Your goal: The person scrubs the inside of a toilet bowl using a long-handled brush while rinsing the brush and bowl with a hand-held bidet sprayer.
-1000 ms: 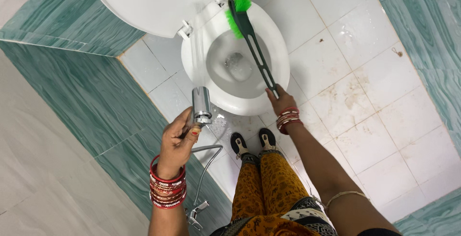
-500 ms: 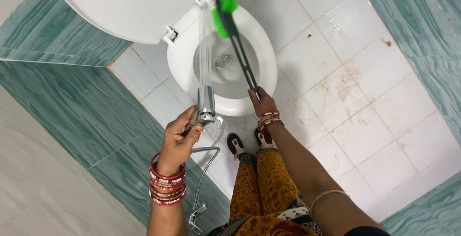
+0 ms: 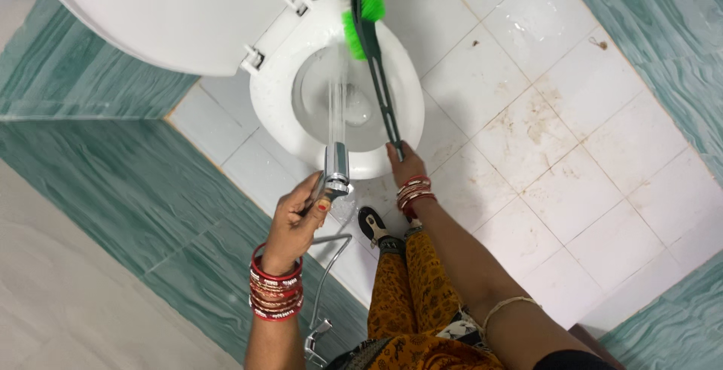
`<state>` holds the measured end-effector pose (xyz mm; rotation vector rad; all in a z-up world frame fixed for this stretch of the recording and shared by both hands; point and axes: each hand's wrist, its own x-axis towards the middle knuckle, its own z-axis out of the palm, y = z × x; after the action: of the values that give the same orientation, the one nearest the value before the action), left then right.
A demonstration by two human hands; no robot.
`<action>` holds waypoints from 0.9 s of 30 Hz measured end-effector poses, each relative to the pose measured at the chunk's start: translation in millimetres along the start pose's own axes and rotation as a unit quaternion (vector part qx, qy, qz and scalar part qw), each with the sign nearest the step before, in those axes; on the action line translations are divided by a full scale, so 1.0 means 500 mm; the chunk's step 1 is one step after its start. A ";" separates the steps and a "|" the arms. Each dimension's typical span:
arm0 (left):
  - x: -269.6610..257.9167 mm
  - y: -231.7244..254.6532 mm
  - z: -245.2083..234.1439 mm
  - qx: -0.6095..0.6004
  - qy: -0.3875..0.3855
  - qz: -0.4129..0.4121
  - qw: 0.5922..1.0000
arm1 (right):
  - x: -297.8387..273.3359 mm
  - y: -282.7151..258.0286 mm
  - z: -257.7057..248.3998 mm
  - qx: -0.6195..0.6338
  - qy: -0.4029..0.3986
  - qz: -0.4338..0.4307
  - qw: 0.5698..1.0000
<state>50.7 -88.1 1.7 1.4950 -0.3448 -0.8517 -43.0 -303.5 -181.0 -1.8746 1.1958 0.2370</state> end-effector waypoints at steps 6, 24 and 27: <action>-0.002 -0.010 0.031 0.005 -0.035 -0.006 0.999 | -0.039 -0.056 0.008 -0.048 -0.102 0.069 0.991; -0.074 0.012 -0.058 0.016 0.116 0.078 0.990 | -0.017 -0.057 0.004 -0.178 -0.175 -0.070 0.966; -0.081 0.011 -0.069 0.036 0.138 0.074 0.987 | 0.008 -0.070 0.009 -0.081 -0.133 -0.008 0.988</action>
<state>48.2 -36.4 15.5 1.6097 -0.2776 -0.5101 -11.6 -297.2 -166.3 -1.9191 1.0026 0.5707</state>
